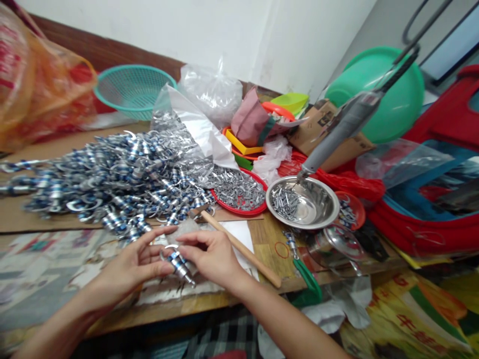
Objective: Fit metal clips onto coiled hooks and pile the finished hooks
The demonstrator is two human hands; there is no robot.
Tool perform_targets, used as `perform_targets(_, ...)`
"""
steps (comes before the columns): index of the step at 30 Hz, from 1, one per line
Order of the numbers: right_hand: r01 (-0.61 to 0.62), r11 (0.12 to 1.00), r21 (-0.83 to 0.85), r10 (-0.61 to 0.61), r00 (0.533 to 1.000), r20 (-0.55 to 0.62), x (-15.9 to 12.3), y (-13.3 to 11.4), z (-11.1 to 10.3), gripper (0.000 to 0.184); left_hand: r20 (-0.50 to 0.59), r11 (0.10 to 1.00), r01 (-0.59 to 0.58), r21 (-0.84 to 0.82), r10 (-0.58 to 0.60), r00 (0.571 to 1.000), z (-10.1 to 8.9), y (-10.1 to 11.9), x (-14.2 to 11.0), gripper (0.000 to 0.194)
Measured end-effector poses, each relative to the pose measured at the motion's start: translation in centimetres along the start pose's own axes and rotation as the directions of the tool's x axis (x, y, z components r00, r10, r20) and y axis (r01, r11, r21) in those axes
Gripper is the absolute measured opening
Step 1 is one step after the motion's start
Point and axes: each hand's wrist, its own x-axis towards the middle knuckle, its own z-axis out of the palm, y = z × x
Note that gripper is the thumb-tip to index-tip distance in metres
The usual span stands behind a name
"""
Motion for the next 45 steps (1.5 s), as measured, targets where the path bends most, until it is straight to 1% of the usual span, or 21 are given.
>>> perform_targets(2, -0.001, 1.0, 0.008, 0.0, 0.999, 0.032, 0.2, 0.0, -0.1, 0.018, -0.001, 1.0, 0.001, 0.0, -0.001, 1.0, 0.0, 0.0, 0.0, 0.078)
perform_targets(5, 0.132, 0.985, -0.108, -0.128, 0.991, 0.049, 0.4, 0.2, 0.1, 0.016, 0.009, 1.0, 0.0, -0.005, 0.0, 1.0, -0.1, -0.1, 0.1, 0.08)
perform_targets(8, 0.234, 0.962, -0.138, -0.235, 0.972, 0.007, 0.5, 0.5, 0.8, 0.02, 0.016, 1.0, 0.003, -0.009, -0.003, 1.0, -0.1, -0.1, 0.1, 0.081)
perform_targets(11, 0.271, 0.955, -0.118, -0.276, 0.961, -0.027, 0.7, 0.6, 1.0, 0.02, 0.008, 1.0, 0.007, -0.005, -0.007, 1.0, 0.0, 0.0, 0.1, 0.081)
perform_targets(13, 0.287, 0.95, -0.124, -0.293, 0.956, -0.029, 0.8, 0.5, 0.2, 0.019, -0.021, 1.0, 0.013, 0.006, -0.013, 1.0, 0.2, 0.2, 0.0, 0.081)
perform_targets(16, 0.275, 0.92, -0.279, -0.328, 0.931, -0.161, 0.9, 0.9, -2.6, 0.024, -0.066, 1.0, 0.019, 0.026, -0.017, 0.998, 0.3, 0.4, -0.1, 0.08)
perform_targets(17, 0.231, 0.894, -0.384, -0.326, 0.923, -0.204, 0.8, 1.2, -3.7, 0.028, -0.068, 0.999, 0.017, 0.028, -0.015, 0.998, 0.4, 0.5, -0.2, 0.08)
perform_targets(18, 0.159, 0.858, -0.488, -0.292, 0.933, -0.209, 0.6, 1.8, -4.8, 0.033, -0.064, 1.0, 0.015, 0.027, -0.013, 0.998, 0.4, 0.5, -0.2, 0.08)
perform_targets(20, 0.021, 0.774, -0.633, -0.136, 0.982, -0.134, 0.0, 3.0, -6.5, 0.037, -0.063, 1.0, 0.013, 0.019, -0.012, 0.998, 0.5, 0.6, -0.3, 0.08)
perform_targets(22, -0.057, 0.727, -0.684, 0.029, 0.998, -0.053, -0.8, 4.0, -7.4, 0.027, -0.081, 1.0, 0.018, 0.015, -0.016, 0.997, 0.5, 0.6, -0.3, 0.08)
perform_targets(23, -0.075, 0.724, -0.685, 0.067, 0.997, -0.038, -1.3, 4.2, -7.6, 0.023, -0.086, 1.0, 0.019, 0.012, -0.018, 0.996, 0.5, 0.6, -0.3, 0.079)
perform_targets(25, -0.071, 0.735, -0.674, 0.03, 0.997, -0.072, -2.3, 3.9, -7.7, 0.026, -0.081, 1.0, 0.019, 0.005, -0.019, 0.997, 0.6, 0.6, -0.3, 0.079)
perform_targets(28, -0.054, 0.766, -0.641, -0.028, 0.993, -0.116, -3.7, 1.9, -7.8, 0.05, -0.05, 1.0, 0.022, -0.01, -0.022, 0.998, 0.6, 0.6, -0.2, 0.08)
perform_targets(29, -0.053, 0.776, -0.628, -0.016, 0.994, -0.104, -4.2, 1.2, -7.9, 0.05, -0.047, 1.0, 0.025, -0.009, -0.026, 0.999, 0.5, 0.7, -0.2, 0.081)
perform_targets(31, -0.051, 0.786, -0.616, 0.017, 0.998, -0.062, -5.1, 0.0, -8.0, 0.039, -0.05, 1.0, 0.028, -0.001, -0.028, 0.998, 0.5, 0.7, -0.2, 0.08)
perform_targets(32, -0.036, 0.785, -0.619, 0.002, 0.999, -0.055, -5.6, -0.4, -8.0, 0.032, -0.054, 1.0, 0.028, 0.006, -0.027, 0.998, 0.6, 0.7, -0.2, 0.079)
perform_targets(34, 0.049, 0.759, -0.649, -0.125, 0.99, -0.072, -6.5, -0.8, -7.9, 0.029, -0.055, 1.0, 0.026, 0.01, -0.025, 0.998, 0.6, 0.7, -0.2, 0.078)
perform_targets(36, 0.178, 0.694, -0.697, -0.328, 0.941, -0.087, -7.4, -0.9, -7.6, 0.036, -0.063, 1.0, 0.025, 0.003, -0.025, 0.998, 0.6, 0.6, -0.2, 0.079)
perform_targets(38, 0.281, 0.593, -0.754, -0.449, 0.893, -0.02, -8.0, -0.7, -7.3, 0.046, -0.072, 1.0, 0.021, -0.003, -0.021, 0.997, 0.6, 0.6, -0.2, 0.079)
perform_targets(41, 0.326, 0.475, -0.818, -0.408, 0.904, 0.123, -8.6, -0.3, -7.0, 0.048, -0.065, 1.0, 0.012, 0.007, -0.011, 0.998, 0.3, 0.4, -0.3, 0.077)
perform_targets(45, 0.314, 0.464, -0.828, -0.439, 0.894, 0.094, -9.2, 0.3, -6.6, 0.05, -0.062, 1.0, 0.009, 0.02, -0.007, 0.998, 0.4, 0.3, 0.0, 0.076)
